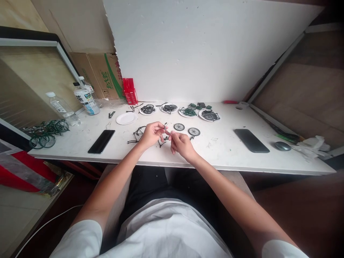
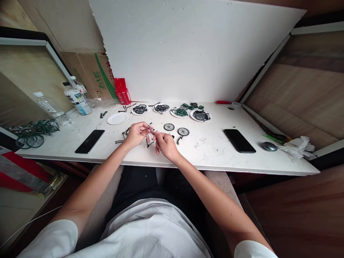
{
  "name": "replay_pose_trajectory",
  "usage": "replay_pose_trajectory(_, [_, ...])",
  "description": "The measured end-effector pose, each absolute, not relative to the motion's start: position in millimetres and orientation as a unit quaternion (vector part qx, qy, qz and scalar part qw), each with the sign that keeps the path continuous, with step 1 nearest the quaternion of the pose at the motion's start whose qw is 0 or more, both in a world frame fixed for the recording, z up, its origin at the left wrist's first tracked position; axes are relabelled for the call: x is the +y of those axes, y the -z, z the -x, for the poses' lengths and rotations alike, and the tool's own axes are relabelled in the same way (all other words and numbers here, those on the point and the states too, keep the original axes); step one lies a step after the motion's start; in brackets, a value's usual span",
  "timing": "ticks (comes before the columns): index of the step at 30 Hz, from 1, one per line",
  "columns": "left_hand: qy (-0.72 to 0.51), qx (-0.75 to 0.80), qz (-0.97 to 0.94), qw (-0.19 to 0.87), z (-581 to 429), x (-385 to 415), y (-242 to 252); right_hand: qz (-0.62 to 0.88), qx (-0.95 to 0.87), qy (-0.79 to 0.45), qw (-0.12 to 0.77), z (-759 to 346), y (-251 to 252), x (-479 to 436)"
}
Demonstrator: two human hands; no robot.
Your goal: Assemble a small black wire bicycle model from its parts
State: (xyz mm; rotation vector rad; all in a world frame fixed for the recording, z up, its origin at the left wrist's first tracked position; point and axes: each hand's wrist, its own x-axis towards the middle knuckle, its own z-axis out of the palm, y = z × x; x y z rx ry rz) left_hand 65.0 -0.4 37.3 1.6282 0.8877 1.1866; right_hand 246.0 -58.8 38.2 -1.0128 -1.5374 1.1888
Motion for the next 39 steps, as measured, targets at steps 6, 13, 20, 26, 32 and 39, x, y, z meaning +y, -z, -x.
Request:
replay_pose_trajectory(6, [-0.46, 0.353, -0.659, 0.478, -70, 4, -26, 0.484, -0.732, -0.241, 0.415, -260, -34, -52])
replay_pose_trajectory(13, [-0.485, 0.356, -0.65, 0.464, -66, 8, -21, 0.464, -0.84, 0.037, 0.279, -270, -26, -44])
replay_pose_trajectory(20, [-0.507, 0.359, -0.641, 0.45, -68, 8, -17, 0.496, -0.825, 0.002, 0.272, -265, -17, -43])
replay_pose_trajectory(26, [-0.52, 0.348, -0.641, 0.444, -70, 7, -18, 0.458, -0.799, -0.135, 0.365, -264, -20, -46])
replay_pose_trajectory(32, [-0.536, 0.339, -0.632, 0.445, -72, 4, -21, 0.427, -0.753, -0.287, 0.409, -261, -29, -52])
replay_pose_trajectory(39, [-0.539, 0.337, -0.637, 0.437, -71, 2, -26, 0.391, -0.674, -0.441, 0.446, -253, -27, -51])
